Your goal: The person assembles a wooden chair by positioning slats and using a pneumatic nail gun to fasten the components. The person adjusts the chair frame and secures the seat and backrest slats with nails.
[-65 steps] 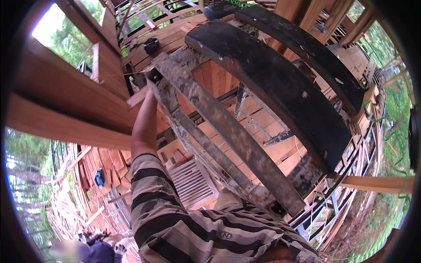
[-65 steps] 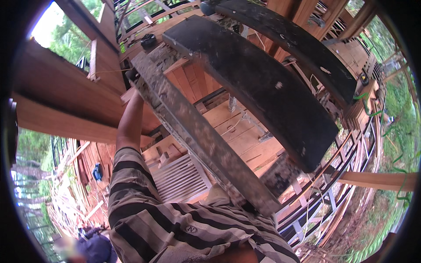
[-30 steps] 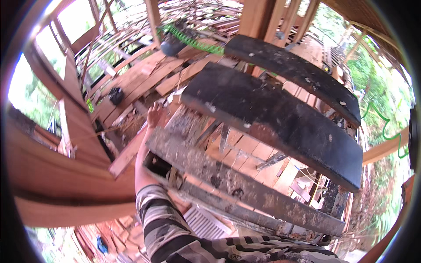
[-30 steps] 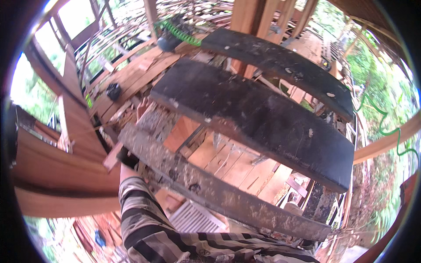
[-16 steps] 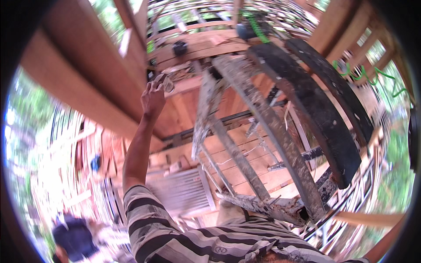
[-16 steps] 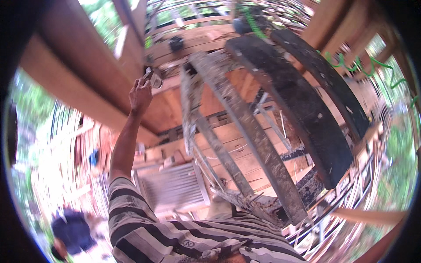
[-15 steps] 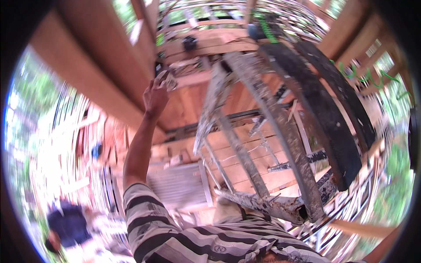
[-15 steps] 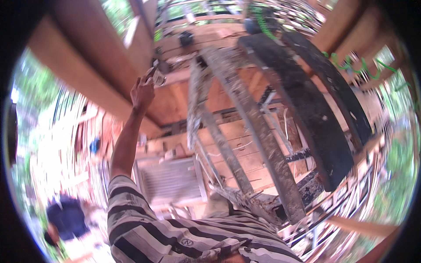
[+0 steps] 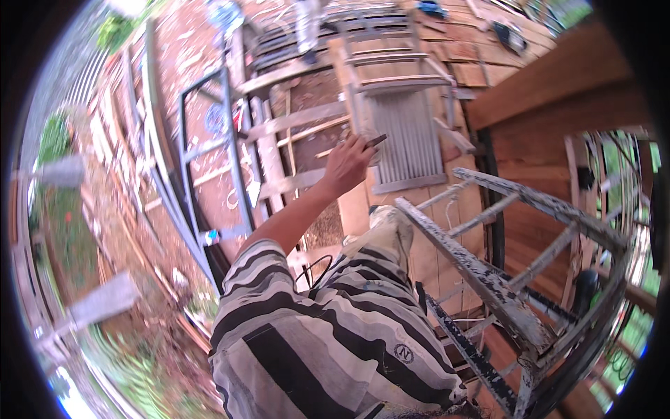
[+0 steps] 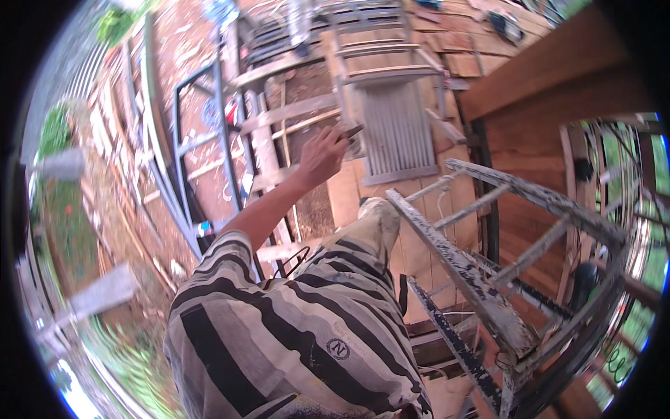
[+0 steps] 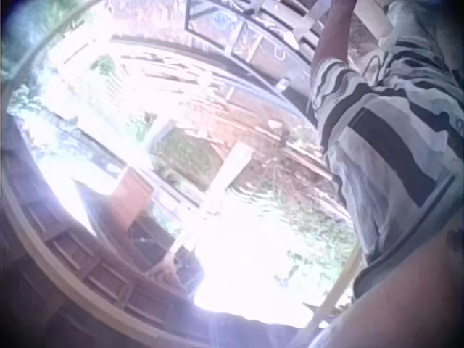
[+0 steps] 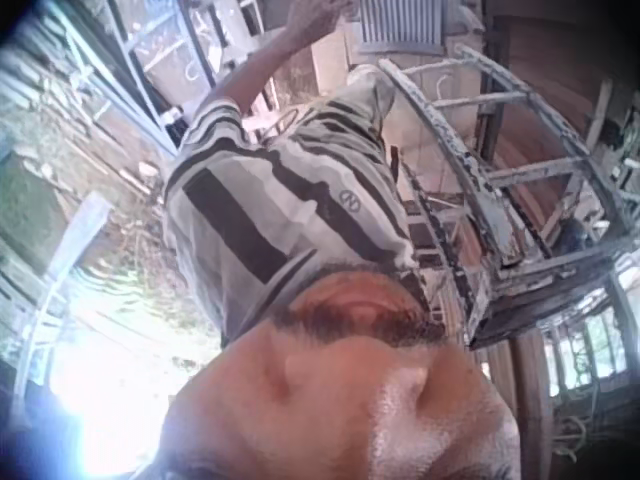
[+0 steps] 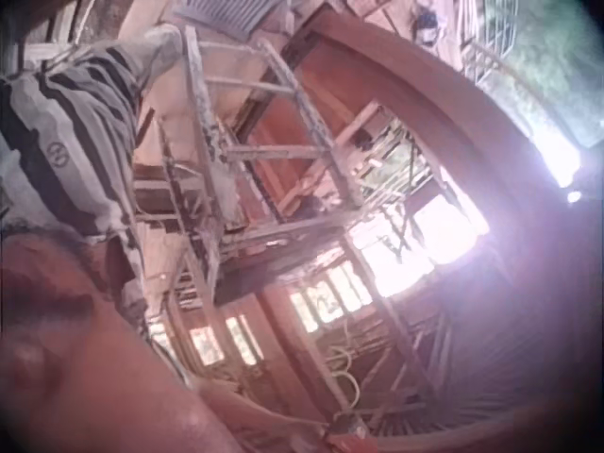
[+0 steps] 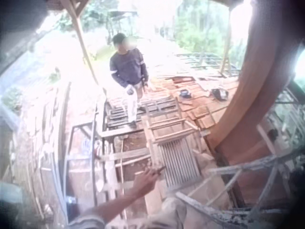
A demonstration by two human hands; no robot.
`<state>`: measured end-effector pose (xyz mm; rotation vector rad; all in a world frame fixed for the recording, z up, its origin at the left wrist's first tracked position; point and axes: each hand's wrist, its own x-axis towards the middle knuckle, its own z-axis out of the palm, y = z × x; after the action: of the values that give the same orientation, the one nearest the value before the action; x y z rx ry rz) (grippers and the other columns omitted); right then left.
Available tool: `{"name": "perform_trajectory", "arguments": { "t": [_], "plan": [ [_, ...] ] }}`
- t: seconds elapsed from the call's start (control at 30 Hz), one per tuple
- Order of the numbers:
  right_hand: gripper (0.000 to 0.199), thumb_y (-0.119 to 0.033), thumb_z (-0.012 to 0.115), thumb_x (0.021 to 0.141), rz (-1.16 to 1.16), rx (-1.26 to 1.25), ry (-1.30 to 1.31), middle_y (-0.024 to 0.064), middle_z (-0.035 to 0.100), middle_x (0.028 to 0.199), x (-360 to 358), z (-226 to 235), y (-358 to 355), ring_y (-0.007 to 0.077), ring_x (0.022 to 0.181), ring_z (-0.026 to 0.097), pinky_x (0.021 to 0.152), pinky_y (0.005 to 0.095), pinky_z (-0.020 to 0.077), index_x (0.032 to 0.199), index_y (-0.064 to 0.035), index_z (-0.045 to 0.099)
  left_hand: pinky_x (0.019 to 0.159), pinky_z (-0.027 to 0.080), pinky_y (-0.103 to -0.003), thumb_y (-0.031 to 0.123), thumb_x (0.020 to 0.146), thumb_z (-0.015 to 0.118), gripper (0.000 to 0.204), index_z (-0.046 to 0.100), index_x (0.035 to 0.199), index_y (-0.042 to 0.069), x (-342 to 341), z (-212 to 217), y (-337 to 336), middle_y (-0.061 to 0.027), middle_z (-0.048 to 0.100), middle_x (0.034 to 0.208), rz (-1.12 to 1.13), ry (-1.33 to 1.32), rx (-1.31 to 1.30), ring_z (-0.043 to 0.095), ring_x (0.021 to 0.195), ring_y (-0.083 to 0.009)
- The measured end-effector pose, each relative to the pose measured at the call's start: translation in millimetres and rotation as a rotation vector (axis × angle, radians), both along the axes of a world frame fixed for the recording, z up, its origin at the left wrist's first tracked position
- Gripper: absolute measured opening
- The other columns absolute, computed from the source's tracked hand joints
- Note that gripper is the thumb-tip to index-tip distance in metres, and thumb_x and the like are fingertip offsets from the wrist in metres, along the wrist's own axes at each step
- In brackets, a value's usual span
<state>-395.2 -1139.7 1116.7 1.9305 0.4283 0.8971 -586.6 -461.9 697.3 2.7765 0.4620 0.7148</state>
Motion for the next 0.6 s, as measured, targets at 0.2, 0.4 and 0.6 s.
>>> {"name": "perform_trajectory", "arguments": {
  "t": [0.2, 0.4, 0.6],
  "plan": [
    [0.058, -0.048, 0.055, 0.101, 0.223, -0.093, 0.336, 0.0218, 0.074, 0.102, 89.0, -42.4, 114.1, 0.0358, 0.073, 0.071, 0.062, 0.0506, 0.0551, 0.150, -0.0176, 0.052, 0.078, 0.057, -0.041, 0.009, 0.082, 0.064, 0.014, 0.067, 0.096, 0.009, -264.7, -84.8, -59.2, -0.0077, 0.062, 0.104, 0.556, 0.397, -0.213, 0.062, 0.108, -0.0272],
    [0.056, -0.049, 0.053, 0.102, 0.419, -0.244, 0.532, 0.0230, 0.074, 0.100, 125.1, -52.3, 243.3, 0.0360, 0.071, 0.071, 0.059, 0.0508, 0.0545, 0.151, -0.0206, 0.051, 0.076, 0.056, -0.046, 0.011, 0.090, 0.059, 0.006, 0.063, 0.089, 0.006, -392.6, -95.4, -97.9, -0.0110, 0.062, 0.101, 1.020, 0.398, -0.286, 0.062, 0.102, -0.0312],
    [0.055, -0.049, 0.052, 0.102, 0.610, -0.398, 0.654, 0.0241, 0.075, 0.098, 103.9, -64.0, 390.8, 0.0363, 0.068, 0.071, 0.057, 0.0510, 0.0539, 0.151, -0.0236, 0.050, 0.079, 0.054, -0.047, 0.015, 0.095, 0.059, 0.013, 0.065, 0.089, 0.005, -454.9, -107.7, -77.5, -0.0139, 0.063, 0.099, 1.334, 0.269, -0.318, 0.063, 0.098, -0.0336]
  ]
}}
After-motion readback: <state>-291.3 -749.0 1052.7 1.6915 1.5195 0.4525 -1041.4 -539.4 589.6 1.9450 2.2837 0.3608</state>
